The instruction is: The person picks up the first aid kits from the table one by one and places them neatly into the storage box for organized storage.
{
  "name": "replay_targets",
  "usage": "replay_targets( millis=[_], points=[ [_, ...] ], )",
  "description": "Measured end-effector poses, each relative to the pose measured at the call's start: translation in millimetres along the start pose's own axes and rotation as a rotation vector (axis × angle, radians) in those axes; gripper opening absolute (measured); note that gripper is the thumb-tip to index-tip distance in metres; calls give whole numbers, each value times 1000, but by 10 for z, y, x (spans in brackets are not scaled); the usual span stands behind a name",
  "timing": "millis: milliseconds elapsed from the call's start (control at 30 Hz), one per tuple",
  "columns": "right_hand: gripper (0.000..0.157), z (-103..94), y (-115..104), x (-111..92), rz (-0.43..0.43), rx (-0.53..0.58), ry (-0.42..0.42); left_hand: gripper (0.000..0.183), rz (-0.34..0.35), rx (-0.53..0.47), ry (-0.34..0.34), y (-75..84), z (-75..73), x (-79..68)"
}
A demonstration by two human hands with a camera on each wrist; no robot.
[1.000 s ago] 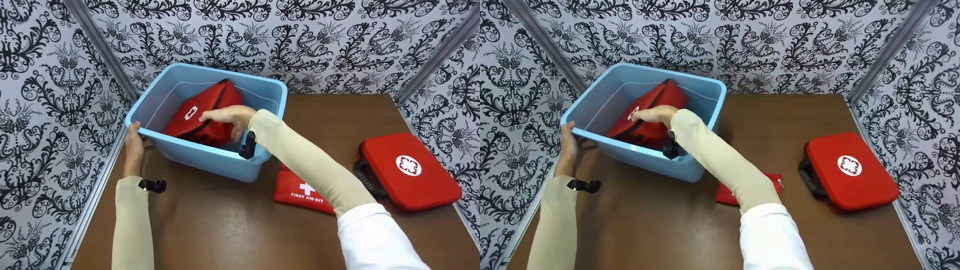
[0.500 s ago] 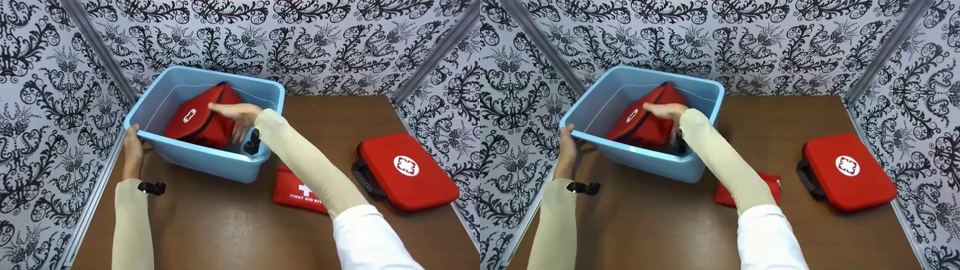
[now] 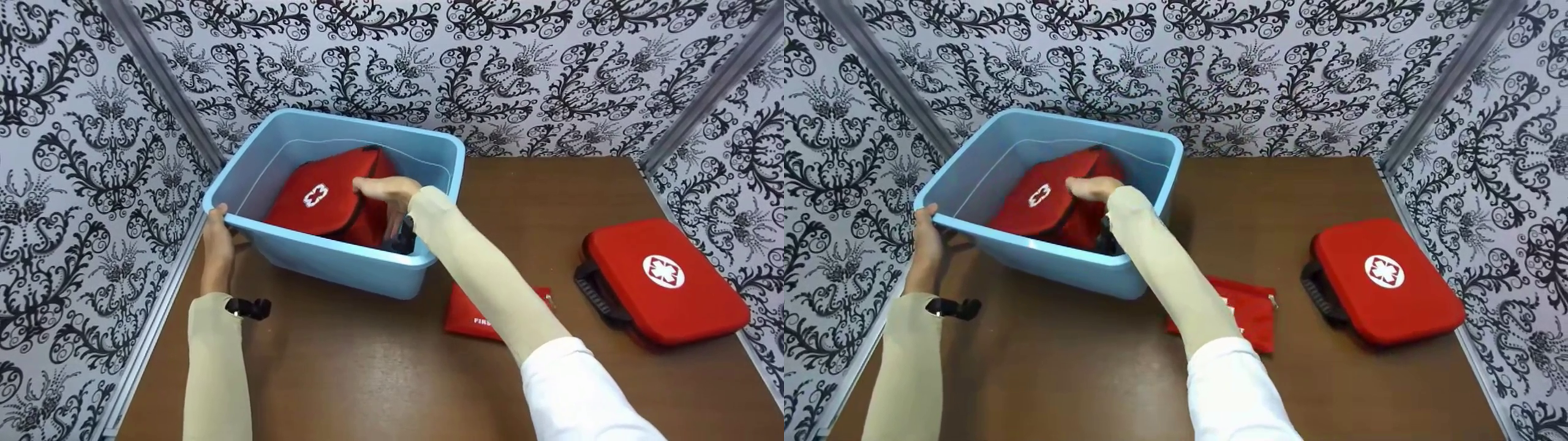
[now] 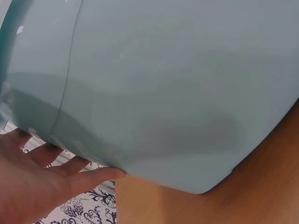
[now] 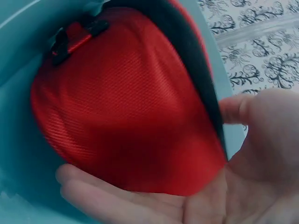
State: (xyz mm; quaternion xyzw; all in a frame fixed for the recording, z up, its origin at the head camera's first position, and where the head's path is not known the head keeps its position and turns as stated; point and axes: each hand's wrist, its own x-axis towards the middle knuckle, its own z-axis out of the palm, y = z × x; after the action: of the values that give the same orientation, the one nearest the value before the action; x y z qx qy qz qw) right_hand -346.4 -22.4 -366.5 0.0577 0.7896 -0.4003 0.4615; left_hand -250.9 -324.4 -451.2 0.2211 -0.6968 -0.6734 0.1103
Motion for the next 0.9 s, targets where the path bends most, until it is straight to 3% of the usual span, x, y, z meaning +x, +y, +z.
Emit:
replay_targets(
  millis=[133, 233, 300, 400, 533, 633, 767, 900],
  points=[
    [83, 25, -6, 195, 38, 18, -84, 63, 39, 17, 47, 10, 0, 13],
    [86, 36, -12, 223, 35, -51, -152, 62, -6, -29, 31, 19, -5, 7],
    [81, 64, -4, 129, 9, -155, -138, 61, -39, -65, 8, 17, -9, 3],
    [67, 89, 27, 73, -37, -405, -94, 62, -61, -89, -12, 2, -9, -4],
    [45, 165, 48, -5, -75, -734, -124, 64, -29, -73, 7, -32, 11, -5],
    [42, 204, 32, -84, -60, -822, -164, 64, 15, -47, 40, -41, 28, -7],
    [41, 192, 17, -111, -5, -820, -165, 64, -25, -68, 29, -32, 40, -18],
    [36, 87, 30, 50, -14, -986, -147, 65, -63, -92, 15, -35, 35, -19]
  ],
)
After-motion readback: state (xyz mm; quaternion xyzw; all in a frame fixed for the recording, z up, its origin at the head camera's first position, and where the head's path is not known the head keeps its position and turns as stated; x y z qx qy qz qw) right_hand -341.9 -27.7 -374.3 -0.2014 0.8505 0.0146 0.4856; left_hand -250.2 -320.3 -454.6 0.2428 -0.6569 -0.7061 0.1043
